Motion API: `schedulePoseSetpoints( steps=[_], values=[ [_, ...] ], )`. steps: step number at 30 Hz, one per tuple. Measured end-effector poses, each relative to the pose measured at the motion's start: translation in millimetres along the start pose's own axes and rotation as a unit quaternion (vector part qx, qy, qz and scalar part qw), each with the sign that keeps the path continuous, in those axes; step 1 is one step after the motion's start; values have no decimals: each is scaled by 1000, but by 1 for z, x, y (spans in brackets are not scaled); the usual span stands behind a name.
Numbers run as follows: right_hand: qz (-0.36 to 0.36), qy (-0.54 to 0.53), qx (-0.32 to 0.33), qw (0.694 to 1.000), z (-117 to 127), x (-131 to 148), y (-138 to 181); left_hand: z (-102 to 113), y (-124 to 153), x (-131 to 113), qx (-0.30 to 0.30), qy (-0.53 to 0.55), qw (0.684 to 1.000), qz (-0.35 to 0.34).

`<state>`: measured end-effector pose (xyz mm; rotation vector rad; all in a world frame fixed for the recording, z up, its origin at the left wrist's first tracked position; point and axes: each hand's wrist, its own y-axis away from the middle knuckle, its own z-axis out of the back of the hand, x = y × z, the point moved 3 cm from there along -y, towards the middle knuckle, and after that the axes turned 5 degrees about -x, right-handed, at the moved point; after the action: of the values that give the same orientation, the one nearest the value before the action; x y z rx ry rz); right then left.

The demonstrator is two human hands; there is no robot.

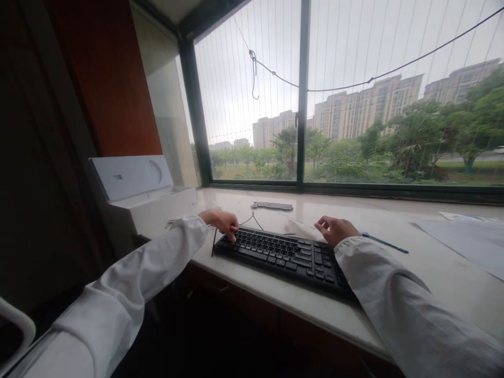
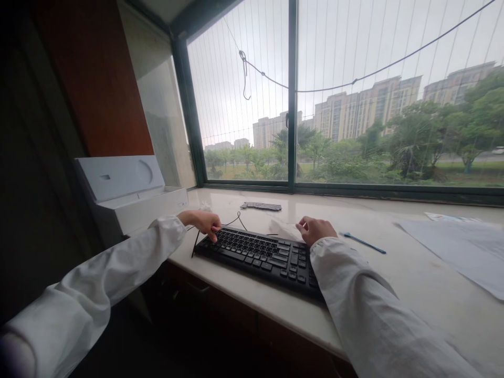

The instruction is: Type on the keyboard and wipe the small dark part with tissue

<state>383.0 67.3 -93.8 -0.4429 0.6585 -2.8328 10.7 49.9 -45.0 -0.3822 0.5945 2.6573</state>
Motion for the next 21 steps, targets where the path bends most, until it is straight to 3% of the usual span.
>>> schedulePoseSetpoints(
  steps=[6, 11, 17, 21],
  values=[
    [30, 6, -10, 999, 9, 9, 3, 47, -7, 4, -182, -30, 983, -7],
    [63, -10, 14, 998, 7, 15, 5, 66, -49, 16, -277, -119, 949, 87],
    [48, 13, 93, 994, 7, 16, 7, 62, -118, 35, -308, -119, 930, 162],
    [63, 43, 80, 994, 10, 18, 7, 61, -154, 43, -285, -96, 933, 197]
  ],
)
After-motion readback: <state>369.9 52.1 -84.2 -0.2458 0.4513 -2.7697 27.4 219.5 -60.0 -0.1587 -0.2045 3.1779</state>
